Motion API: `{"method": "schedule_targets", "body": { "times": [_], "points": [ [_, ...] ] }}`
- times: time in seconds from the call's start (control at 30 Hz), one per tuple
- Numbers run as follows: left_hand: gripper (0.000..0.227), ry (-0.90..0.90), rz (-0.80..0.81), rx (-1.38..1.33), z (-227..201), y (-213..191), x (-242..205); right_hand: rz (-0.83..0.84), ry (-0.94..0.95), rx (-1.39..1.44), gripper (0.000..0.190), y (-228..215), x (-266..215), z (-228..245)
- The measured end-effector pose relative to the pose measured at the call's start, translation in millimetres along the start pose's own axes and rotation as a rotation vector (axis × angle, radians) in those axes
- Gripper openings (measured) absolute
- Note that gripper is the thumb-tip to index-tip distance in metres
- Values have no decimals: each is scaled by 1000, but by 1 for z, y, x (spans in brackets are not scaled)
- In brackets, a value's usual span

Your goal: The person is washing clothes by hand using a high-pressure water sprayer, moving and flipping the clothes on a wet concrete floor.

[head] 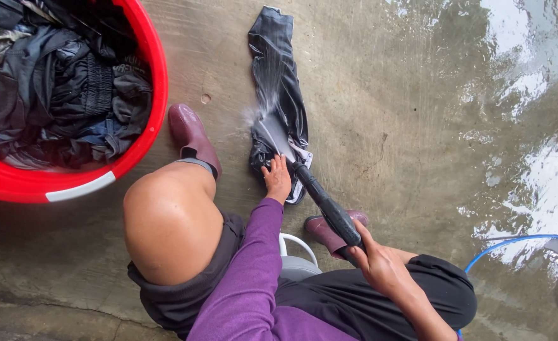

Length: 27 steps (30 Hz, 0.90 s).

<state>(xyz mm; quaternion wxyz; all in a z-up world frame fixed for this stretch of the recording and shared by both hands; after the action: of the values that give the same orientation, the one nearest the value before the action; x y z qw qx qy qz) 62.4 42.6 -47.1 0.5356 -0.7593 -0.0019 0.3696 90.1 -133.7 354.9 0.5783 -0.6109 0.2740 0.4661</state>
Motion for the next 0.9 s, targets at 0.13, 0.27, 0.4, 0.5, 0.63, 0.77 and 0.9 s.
{"method": "schedule_targets", "body": {
  "times": [0.13, 0.27, 0.4, 0.5, 0.63, 0.77, 0.9],
  "points": [
    [61, 4, 95, -52, 3, 6, -1, 42, 54, -32, 68, -9, -4, 14],
    [62, 16, 39, -42, 2, 2, -3, 70, 113, -85, 65, -8, -2, 15],
    [63, 12, 107, -117, 3, -1, -9, -29, 54, -19, 69, -3, 6, 5],
    [64, 11, 97, -143, 4, -3, -12, 22, 85, -41, 67, -10, 3, 13],
    [64, 8, 51, -194, 5, 1, -14, 77, 139, -56, 65, -10, 0, 7],
    [74, -41, 53, -324, 10, -2, -22, 91, 126, -56, 64, -5, 1, -3],
    [66, -80, -97, -259, 16, -15, -31, 91, 100, -46, 65, -3, -2, -2]
  ]
}}
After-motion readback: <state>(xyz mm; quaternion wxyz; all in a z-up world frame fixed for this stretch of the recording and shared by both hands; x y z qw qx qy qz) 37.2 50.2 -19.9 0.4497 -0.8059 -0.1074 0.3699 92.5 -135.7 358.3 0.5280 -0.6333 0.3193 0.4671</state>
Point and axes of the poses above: each hand's wrist, its own x-axis towards the middle knuckle, its own y-axis out of the palm, z = x × y, the point moved 9 cm from there along x, towards the middle knuckle, and after that the axes turned 4 degrees about y, right-handed, at the moved point
